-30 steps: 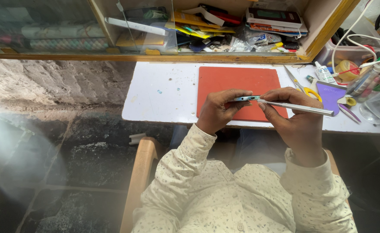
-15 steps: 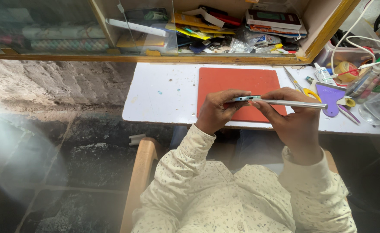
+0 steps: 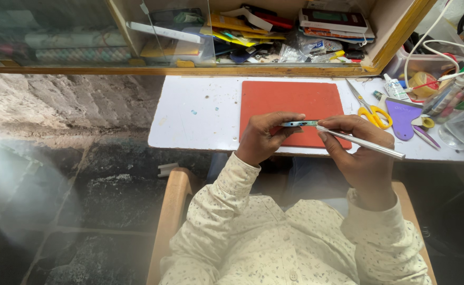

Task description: The person uses a metal tool to pry along the edges of a smartphone, then applies heat with a heat gun along the device's perimeter. The phone is rotated and repositioned repeatedly while the heat is applied.

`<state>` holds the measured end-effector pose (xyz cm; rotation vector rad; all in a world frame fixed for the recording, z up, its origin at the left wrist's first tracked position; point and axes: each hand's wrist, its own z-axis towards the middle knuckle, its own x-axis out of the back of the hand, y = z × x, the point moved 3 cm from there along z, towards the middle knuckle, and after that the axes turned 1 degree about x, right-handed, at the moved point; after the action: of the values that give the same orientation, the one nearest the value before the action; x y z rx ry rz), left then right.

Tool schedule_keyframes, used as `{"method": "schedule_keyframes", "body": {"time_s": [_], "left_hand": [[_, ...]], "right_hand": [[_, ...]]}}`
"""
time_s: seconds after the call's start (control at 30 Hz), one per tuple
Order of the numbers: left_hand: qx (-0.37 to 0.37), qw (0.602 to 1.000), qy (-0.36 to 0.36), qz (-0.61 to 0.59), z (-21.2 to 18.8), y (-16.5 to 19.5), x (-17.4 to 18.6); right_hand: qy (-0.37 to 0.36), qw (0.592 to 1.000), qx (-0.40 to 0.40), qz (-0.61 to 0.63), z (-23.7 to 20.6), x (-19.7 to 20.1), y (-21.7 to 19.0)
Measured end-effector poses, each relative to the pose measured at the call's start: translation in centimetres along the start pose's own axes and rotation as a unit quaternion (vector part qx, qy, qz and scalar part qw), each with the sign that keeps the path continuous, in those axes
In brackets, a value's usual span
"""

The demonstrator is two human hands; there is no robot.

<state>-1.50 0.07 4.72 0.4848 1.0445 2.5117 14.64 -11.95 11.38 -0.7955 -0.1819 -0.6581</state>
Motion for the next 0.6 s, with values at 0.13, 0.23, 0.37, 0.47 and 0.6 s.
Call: {"method": "schedule_keyframes", "body": {"time_s": [0.13, 0.23, 0.37, 0.47, 0.6], "left_hand": [[-0.008, 1.000, 0.001, 0.006, -0.1, 0.0, 0.0], [-0.008, 1.000, 0.001, 0.004, -0.2, 0.1, -0.1], [-0.010, 1.000, -0.001, -0.006, -0.2, 0.2, -0.3], [-0.011, 1.000, -0.002, 0.000, -0.2, 0.3, -0.3], [-0.018, 1.000, 0.002, 0.010, -0.2, 0.4, -0.3]], "right_hand": [[0.003, 0.998, 0.031, -0.047, 0.1, -0.1, -0.4], [0.000, 0.996, 0.054, -0.072, 0.2, -0.3, -0.7], [-0.006, 0.994, 0.073, -0.085, 0.5, -0.5, -0.9], [0.009, 0.987, 0.096, -0.130, 0.4, -0.7, -1.2], [-0.001, 0.993, 0.072, -0.095, 0.3, -1.0, -1.1]]}}
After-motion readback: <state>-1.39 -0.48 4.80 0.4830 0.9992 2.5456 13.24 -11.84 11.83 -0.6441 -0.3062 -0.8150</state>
